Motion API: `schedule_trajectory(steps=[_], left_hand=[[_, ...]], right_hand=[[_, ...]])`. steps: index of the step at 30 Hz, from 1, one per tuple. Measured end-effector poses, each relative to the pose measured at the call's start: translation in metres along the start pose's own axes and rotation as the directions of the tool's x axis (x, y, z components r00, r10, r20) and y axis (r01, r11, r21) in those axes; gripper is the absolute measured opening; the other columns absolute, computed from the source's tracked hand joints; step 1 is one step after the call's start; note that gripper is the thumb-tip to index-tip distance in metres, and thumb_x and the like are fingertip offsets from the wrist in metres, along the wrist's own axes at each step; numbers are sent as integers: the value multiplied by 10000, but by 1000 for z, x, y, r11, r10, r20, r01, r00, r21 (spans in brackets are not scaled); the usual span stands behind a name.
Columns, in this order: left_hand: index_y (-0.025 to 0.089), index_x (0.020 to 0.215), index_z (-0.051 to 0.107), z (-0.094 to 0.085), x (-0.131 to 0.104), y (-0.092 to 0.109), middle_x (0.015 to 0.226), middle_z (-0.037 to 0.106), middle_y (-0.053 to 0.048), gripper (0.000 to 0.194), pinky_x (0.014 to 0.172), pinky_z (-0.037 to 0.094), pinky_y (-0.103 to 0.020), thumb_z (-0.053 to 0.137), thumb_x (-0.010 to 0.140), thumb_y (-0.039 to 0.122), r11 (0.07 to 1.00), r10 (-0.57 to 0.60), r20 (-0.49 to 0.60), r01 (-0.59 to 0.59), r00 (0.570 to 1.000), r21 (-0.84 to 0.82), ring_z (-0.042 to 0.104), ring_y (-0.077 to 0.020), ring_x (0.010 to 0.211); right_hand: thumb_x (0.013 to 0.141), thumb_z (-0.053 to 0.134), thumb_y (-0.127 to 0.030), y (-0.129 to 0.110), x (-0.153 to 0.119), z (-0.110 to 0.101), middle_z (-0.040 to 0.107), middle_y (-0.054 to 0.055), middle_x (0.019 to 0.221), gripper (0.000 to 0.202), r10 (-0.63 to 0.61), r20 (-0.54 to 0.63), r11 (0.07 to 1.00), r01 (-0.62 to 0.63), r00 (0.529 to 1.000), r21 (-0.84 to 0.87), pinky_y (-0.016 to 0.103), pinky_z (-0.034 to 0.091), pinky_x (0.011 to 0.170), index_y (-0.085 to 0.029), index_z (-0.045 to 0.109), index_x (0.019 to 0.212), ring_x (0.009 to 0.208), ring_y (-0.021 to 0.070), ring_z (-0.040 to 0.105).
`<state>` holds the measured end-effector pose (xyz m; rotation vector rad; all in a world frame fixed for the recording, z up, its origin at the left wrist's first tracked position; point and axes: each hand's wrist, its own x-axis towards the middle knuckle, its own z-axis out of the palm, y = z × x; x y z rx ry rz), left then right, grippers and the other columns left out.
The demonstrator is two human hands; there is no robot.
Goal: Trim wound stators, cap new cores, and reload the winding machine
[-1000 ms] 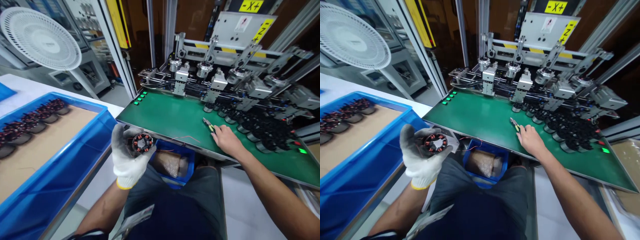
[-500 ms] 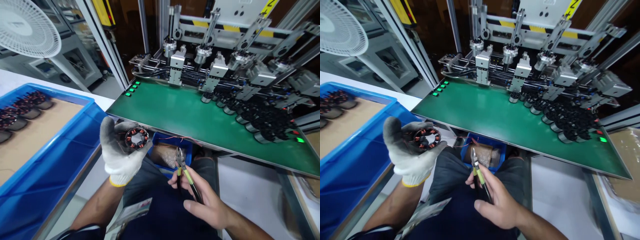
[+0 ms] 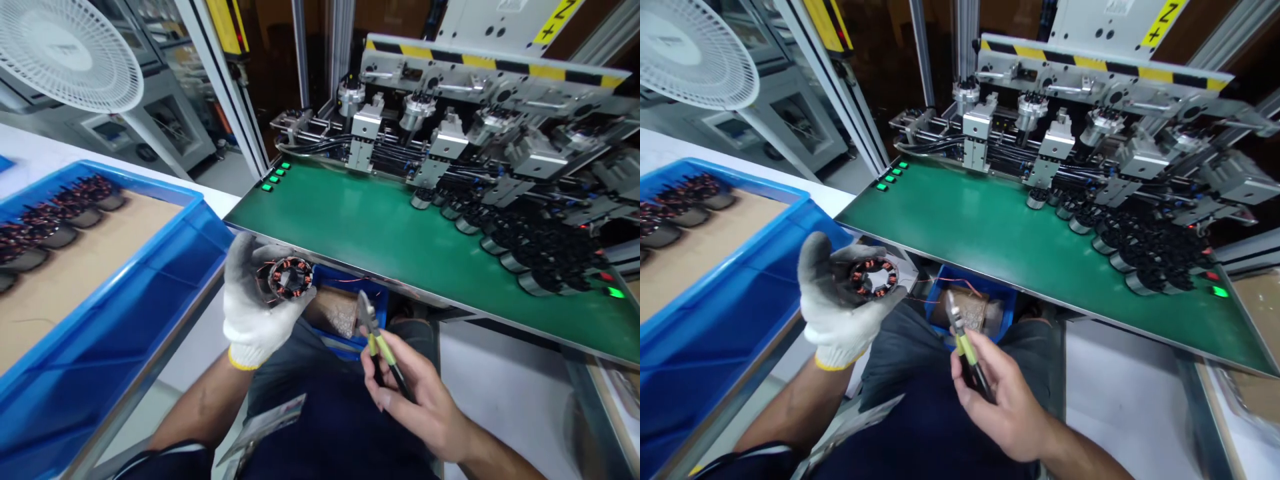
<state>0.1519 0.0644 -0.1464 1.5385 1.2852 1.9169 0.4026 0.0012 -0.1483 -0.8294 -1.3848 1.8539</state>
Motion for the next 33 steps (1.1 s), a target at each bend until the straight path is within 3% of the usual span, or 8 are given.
schedule_trajectory(steps=[4,7,12,18,21,26,29,33], left_hand=[[366,1527,385,-5,5,-8,1158,704,-47,985,925,614,-412,859,687,164,982,-21,154,49,988,-183,706,-237,1040],[335,1551,348,-8,6,-11,1173,709,-56,981,924,610,-399,811,701,172,961,-8,370,109,929,-253,710,-248,1056],[333,1605,231,-8,-5,0,1222,714,-70,1085,951,609,-434,656,645,60,990,-63,527,119,848,-73,716,-267,1077],[318,1599,268,-16,-10,10,1241,732,-96,1131,856,647,-454,666,574,52,969,-209,585,87,784,230,746,-322,1009],[278,1594,296,-19,-10,10,1252,727,-107,1074,890,634,-437,701,612,119,960,-202,570,46,797,276,748,-320,1016],[286,1566,380,-17,-11,9,1162,762,-77,1014,745,659,-376,704,614,149,965,-127,554,-28,823,262,770,-296,884],[287,1565,381,-17,-14,7,1214,742,-81,1002,831,659,-401,682,624,117,969,-115,532,-24,839,247,763,-295,961],[330,1597,278,-17,-14,6,1200,739,-87,1051,902,650,-427,685,663,73,995,-53,509,3,859,99,741,-291,1058]], right_hand=[[990,615,-326,-31,2,-29,560,86,1342,557,-147,-70,966,128,987,-224,347,517,985,-370,410,1506,1111,200,625],[971,597,-220,-68,18,-38,602,94,1316,543,-208,-33,905,180,977,-385,345,534,989,-324,454,1484,1109,200,638],[874,621,-157,-108,58,-18,649,120,1273,563,-147,93,896,173,985,-408,370,573,945,-214,495,1419,1073,204,662],[811,613,-134,-109,78,6,654,147,1289,643,-70,190,920,137,979,-366,398,576,956,-164,472,1438,1139,235,660],[807,608,-106,-107,74,12,639,155,1321,667,-76,173,920,136,982,-367,376,579,955,-162,464,1455,1116,221,667],[796,585,-61,-104,69,22,654,125,1322,720,-81,239,895,176,968,-410,380,567,995,-189,463,1494,1114,223,681],[771,599,-41,-104,63,26,625,116,1380,748,-91,275,880,206,957,-427,433,512,1076,-218,494,1491,1196,260,644],[880,602,-150,-101,45,25,585,132,1390,585,53,179,980,-17,982,-197,415,552,946,-260,518,1449,1121,245,637]])
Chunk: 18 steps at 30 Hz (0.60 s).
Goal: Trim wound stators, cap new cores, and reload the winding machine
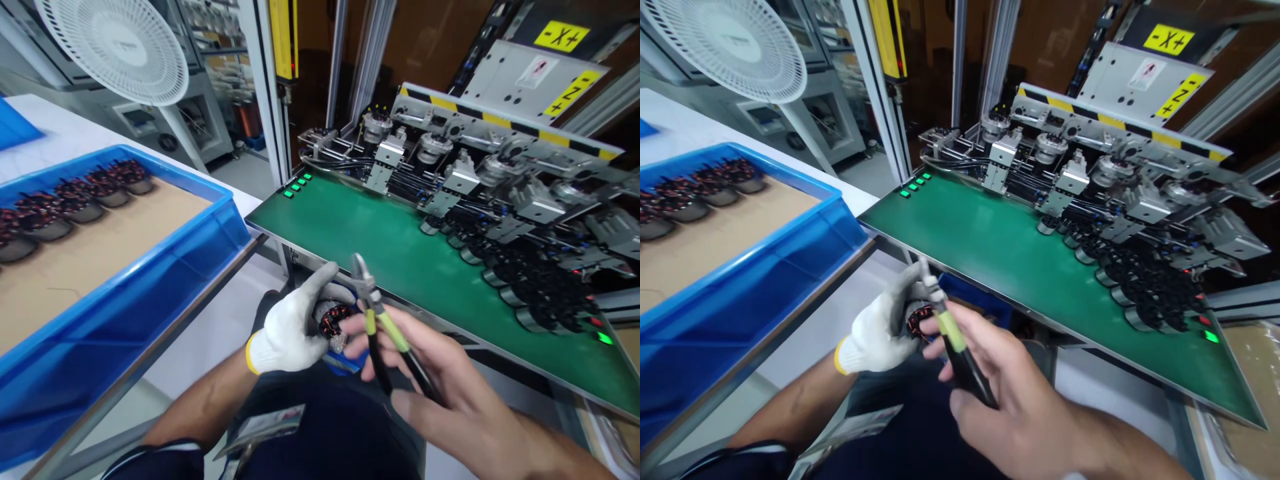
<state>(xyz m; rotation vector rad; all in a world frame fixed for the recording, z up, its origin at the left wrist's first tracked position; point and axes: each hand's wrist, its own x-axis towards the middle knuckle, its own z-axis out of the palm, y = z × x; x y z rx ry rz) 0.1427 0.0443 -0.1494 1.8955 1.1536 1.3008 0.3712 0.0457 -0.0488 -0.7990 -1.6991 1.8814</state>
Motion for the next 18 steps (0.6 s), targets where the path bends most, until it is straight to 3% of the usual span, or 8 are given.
schedule_trajectory(steps=[3,6,10,14,18], left_hand=[[342,1615,198,0,2,-1,1206,724,-95,1056,873,655,-405,666,706,75,986,51,-8,-51,999,-161,732,-272,1075],[342,1615,195,1,3,-1,1222,717,-93,1068,799,657,-347,644,689,59,975,69,-7,-69,998,-213,744,-243,1011],[324,1611,223,3,4,1,1168,733,-82,1055,771,649,-297,680,695,68,986,66,-19,-68,998,-151,746,-217,959],[330,1608,226,2,3,4,1173,728,-83,1055,769,647,-291,644,680,52,983,77,-7,-77,997,-164,747,-209,943],[337,1603,240,3,1,2,1205,717,-89,1054,743,645,-294,602,657,41,976,51,11,-48,999,-212,746,-216,951]], right_hand=[[913,611,-259,9,-13,0,618,126,1255,458,163,126,943,-193,978,272,392,539,857,-248,576,1369,988,220,645],[872,646,-266,19,-18,3,609,125,1203,456,234,207,865,-300,950,401,372,518,817,-216,606,1323,960,217,642],[838,637,-206,26,-19,7,594,119,1172,410,234,217,846,-309,948,435,354,508,796,-194,638,1248,986,223,632],[863,621,-228,29,-18,7,588,121,1174,254,236,213,854,-307,948,420,361,516,789,-180,645,1111,963,218,637],[879,625,-246,28,-14,5,625,108,1107,231,235,227,877,-307,945,369,340,504,780,-174,618,1099,885,189,645]])
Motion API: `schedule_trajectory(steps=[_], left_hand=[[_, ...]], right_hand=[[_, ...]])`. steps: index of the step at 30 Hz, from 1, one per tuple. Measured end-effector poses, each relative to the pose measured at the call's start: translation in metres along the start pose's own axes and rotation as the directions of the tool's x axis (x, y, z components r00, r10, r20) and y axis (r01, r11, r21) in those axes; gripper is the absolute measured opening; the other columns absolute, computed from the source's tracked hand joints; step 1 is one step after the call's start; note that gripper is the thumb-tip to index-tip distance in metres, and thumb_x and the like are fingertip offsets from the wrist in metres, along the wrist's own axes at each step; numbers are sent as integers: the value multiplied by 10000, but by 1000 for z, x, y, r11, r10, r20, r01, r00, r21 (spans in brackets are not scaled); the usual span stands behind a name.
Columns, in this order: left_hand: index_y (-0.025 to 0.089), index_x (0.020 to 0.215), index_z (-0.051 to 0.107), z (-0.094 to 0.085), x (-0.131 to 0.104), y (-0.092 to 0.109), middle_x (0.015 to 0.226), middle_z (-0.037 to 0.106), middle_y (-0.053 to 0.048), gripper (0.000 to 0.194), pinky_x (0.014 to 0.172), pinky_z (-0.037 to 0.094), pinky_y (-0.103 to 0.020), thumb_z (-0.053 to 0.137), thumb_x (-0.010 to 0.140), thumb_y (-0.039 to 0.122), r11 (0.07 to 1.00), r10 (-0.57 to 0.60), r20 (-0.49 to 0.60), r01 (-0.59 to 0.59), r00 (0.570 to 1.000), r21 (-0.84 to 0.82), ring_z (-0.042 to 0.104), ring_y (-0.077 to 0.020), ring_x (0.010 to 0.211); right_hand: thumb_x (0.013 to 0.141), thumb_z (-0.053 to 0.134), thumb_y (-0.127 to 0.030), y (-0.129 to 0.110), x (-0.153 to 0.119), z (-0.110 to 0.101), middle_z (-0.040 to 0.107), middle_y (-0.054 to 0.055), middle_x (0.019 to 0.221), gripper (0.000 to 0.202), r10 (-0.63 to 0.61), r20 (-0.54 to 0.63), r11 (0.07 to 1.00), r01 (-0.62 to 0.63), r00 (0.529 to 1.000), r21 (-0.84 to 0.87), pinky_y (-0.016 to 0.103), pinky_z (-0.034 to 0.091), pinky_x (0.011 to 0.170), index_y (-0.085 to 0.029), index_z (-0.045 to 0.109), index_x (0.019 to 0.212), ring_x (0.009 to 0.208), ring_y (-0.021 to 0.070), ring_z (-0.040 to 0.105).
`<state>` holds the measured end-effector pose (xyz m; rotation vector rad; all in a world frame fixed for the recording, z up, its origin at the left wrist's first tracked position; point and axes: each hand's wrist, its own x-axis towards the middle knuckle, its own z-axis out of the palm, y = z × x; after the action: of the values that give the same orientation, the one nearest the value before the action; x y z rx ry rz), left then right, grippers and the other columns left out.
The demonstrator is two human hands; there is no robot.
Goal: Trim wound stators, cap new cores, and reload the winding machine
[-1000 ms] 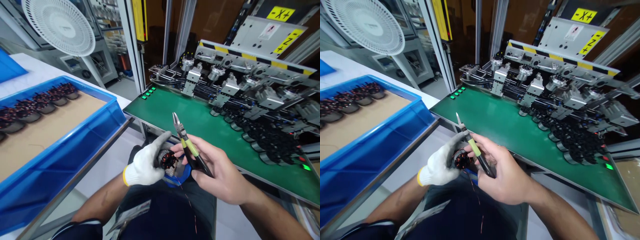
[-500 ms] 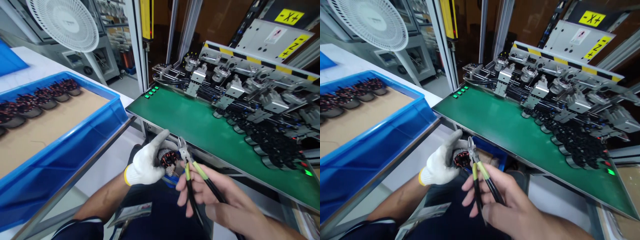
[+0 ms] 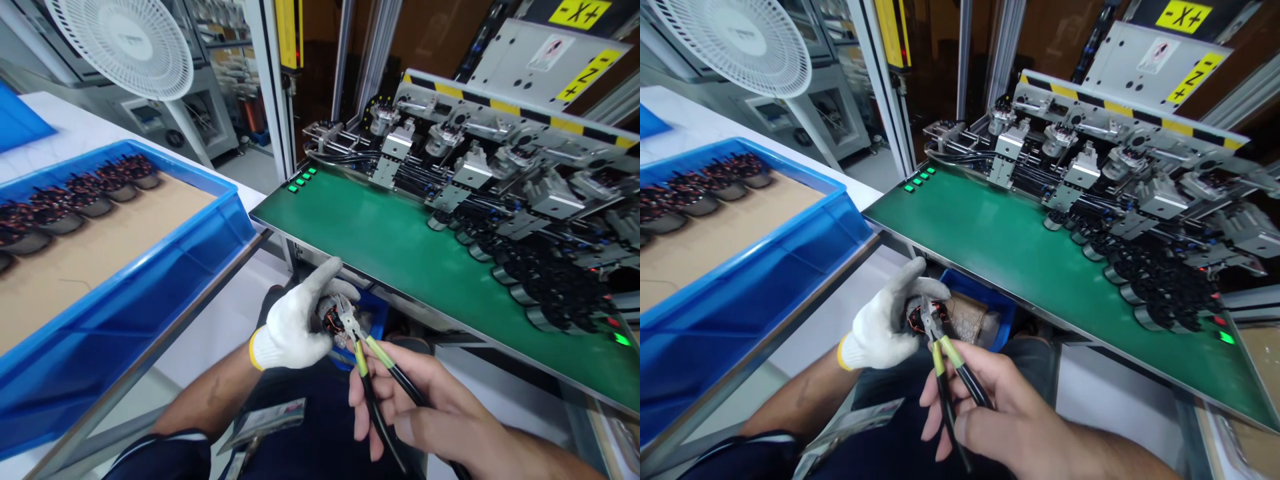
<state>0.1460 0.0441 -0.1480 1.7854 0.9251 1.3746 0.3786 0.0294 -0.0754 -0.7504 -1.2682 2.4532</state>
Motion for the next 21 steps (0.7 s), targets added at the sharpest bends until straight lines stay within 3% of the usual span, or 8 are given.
schedule_trajectory(steps=[3,6,8,11,14,17,19,21], left_hand=[[360,1605,216,1,-2,-1,1238,703,-83,1068,734,646,-297,596,658,44,999,-7,21,8,1000,-34,749,-208,930],[343,1607,218,1,-1,-1,1199,719,-83,1063,775,648,-319,652,681,52,999,-7,7,7,1000,36,747,-221,949],[342,1610,204,-1,0,-1,1186,727,-80,1069,824,646,-349,669,693,50,997,8,10,-9,1000,81,737,-240,1010],[348,1610,198,-2,1,-6,1218,722,-74,1085,895,635,-402,649,671,44,998,-4,19,3,1000,56,729,-258,1053],[316,1599,237,-1,0,-11,1230,723,-81,1116,962,610,-441,658,604,34,993,-110,-14,111,994,41,729,-277,1061],[288,1573,298,-6,-8,-2,1193,740,-76,1128,1027,565,-499,779,570,102,962,-224,-79,234,971,140,710,-313,1110],[292,1555,341,-21,-17,16,1168,750,-66,1145,1000,577,-501,878,548,209,907,-321,-128,344,938,242,717,-321,1087],[306,1553,353,-50,-28,39,1171,754,-58,1142,906,619,-444,911,558,272,827,-409,-196,453,891,334,742,-298,1014]], right_hand=[[917,620,-275,-4,2,2,648,60,891,184,20,-27,997,-22,999,-74,276,470,709,-152,598,1053,729,134,621],[938,645,-308,-8,-2,3,587,7,733,164,45,-33,990,-49,998,-135,229,441,604,-156,588,960,610,95,542],[948,651,-341,-7,-8,1,604,30,798,175,21,-34,987,-27,999,-158,259,492,628,-176,617,994,651,116,560],[927,680,-412,-4,-19,-11,644,92,1111,342,-145,-94,968,122,985,-218,401,564,833,-293,627,1243,900,218,663],[886,705,-458,-3,-22,-33,613,121,1290,601,-312,-221,915,230,924,-330,505,549,947,-364,502,1444,1089,321,662],[917,643,-473,-7,-12,-70,606,145,1331,564,-392,-332,836,181,858,-519,498,567,953,-307,506,1437,1107,333,668],[905,634,-488,-9,0,-104,638,140,1296,565,-491,-391,686,68,779,-725,491,564,974,-274,517,1415,1099,329,679],[842,634,-520,-9,16,-144,673,143,1233,645,-632,-403,434,-128,662,-892,512,564,962,-235,524,1410,1082,352,685]])
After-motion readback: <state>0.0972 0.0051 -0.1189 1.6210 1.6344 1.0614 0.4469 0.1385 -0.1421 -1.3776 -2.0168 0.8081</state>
